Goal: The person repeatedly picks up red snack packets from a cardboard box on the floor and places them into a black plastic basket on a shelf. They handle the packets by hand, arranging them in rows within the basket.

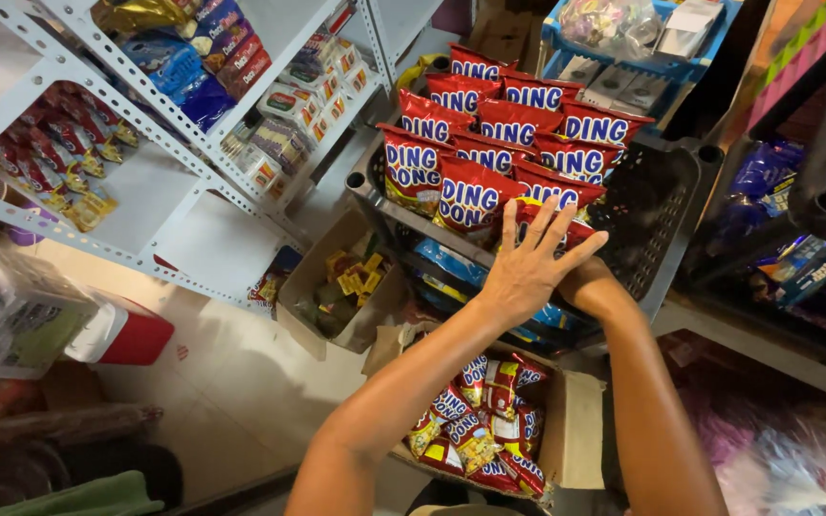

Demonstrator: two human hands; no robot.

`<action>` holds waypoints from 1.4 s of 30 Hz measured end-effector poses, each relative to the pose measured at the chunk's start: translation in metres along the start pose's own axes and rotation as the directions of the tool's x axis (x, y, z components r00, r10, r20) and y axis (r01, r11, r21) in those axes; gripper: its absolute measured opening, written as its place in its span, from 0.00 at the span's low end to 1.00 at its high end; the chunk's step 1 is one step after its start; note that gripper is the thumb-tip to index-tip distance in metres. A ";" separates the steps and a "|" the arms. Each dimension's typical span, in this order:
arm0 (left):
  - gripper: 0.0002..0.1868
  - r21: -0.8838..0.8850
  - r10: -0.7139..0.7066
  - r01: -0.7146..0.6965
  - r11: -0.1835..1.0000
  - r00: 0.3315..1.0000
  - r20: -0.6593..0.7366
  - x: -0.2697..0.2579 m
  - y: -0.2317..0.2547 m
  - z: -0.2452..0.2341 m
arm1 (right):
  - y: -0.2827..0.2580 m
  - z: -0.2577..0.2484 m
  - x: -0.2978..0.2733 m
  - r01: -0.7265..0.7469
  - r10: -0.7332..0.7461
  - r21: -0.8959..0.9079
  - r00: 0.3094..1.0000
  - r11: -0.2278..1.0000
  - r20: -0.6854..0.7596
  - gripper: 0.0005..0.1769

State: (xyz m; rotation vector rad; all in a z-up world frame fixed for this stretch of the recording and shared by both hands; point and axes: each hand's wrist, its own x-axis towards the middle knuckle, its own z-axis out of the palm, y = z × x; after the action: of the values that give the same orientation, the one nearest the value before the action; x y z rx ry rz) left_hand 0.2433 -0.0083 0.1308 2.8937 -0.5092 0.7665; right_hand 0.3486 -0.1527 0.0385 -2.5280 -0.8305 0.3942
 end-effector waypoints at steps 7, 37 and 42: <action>0.37 0.048 0.057 -0.057 0.997 0.998 -0.004 -0.006 -0.009 0.008 | 0.010 0.005 -0.002 -0.045 0.046 0.066 0.999 0.997 -0.009 0.19; 0.40 -0.248 -0.673 0.683 0.687 0.727 0.135 -0.288 -0.001 0.017 | -0.089 0.079 -0.167 -0.317 0.299 0.133 0.944 0.939 0.137 0.19; 0.32 -0.213 -0.742 0.835 0.507 0.549 0.384 -0.362 0.036 0.059 | 0.042 0.252 -0.174 -0.361 0.249 0.308 0.904 0.880 0.347 0.19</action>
State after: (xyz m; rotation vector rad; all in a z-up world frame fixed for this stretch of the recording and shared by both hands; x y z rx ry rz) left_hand -0.0379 0.0532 -0.0997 2.4065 0.6270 0.1168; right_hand 0.1341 -0.2081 -0.1768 -2.2697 -0.3939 0.9636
